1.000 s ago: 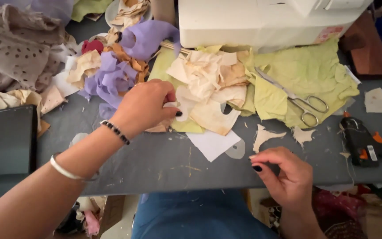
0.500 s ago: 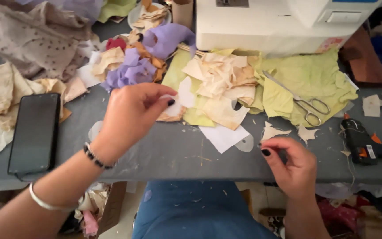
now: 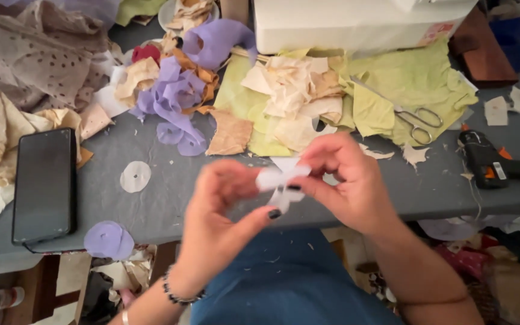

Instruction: Sorting through fabric scraps and assembling them into decorative flowers at a craft station.

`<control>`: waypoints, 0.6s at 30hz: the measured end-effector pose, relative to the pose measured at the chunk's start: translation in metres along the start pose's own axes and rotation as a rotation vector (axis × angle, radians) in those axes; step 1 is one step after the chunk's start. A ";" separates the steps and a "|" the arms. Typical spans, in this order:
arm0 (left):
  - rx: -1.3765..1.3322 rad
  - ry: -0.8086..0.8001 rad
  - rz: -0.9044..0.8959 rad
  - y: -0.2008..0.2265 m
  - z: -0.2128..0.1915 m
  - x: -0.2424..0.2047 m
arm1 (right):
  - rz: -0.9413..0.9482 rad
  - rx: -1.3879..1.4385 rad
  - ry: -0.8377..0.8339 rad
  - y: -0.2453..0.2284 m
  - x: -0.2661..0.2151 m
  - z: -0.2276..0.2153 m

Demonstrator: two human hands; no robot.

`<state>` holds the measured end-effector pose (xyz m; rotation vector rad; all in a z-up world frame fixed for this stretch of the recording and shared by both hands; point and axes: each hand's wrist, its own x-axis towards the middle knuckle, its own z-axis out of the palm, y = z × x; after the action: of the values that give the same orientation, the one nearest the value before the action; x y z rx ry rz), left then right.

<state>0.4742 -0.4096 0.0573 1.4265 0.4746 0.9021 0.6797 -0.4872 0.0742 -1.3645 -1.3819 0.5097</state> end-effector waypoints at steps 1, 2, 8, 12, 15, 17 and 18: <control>0.143 0.030 0.063 0.011 -0.006 -0.001 | -0.066 -0.161 -0.156 -0.010 0.003 -0.005; 0.140 0.036 0.055 0.012 -0.009 -0.001 | -0.060 -0.159 -0.164 -0.011 0.004 -0.004; 0.565 -0.001 0.083 0.006 -0.018 -0.005 | 0.071 -0.249 -0.323 -0.017 0.007 0.013; 0.495 0.196 -0.016 -0.006 -0.019 -0.020 | 0.012 -0.140 -0.257 -0.001 -0.002 0.028; 0.496 0.261 -0.026 -0.017 -0.023 -0.029 | 0.056 -0.150 -0.232 0.011 -0.008 0.033; 0.523 0.297 -0.049 -0.024 -0.028 -0.032 | 0.107 -0.150 -0.193 0.017 -0.012 0.032; 0.573 0.312 0.016 -0.026 -0.031 -0.033 | 0.073 -0.185 -0.141 0.022 -0.014 0.032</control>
<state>0.4373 -0.4124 0.0202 1.8095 1.0180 1.0570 0.6582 -0.4830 0.0394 -1.5572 -1.5286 0.5458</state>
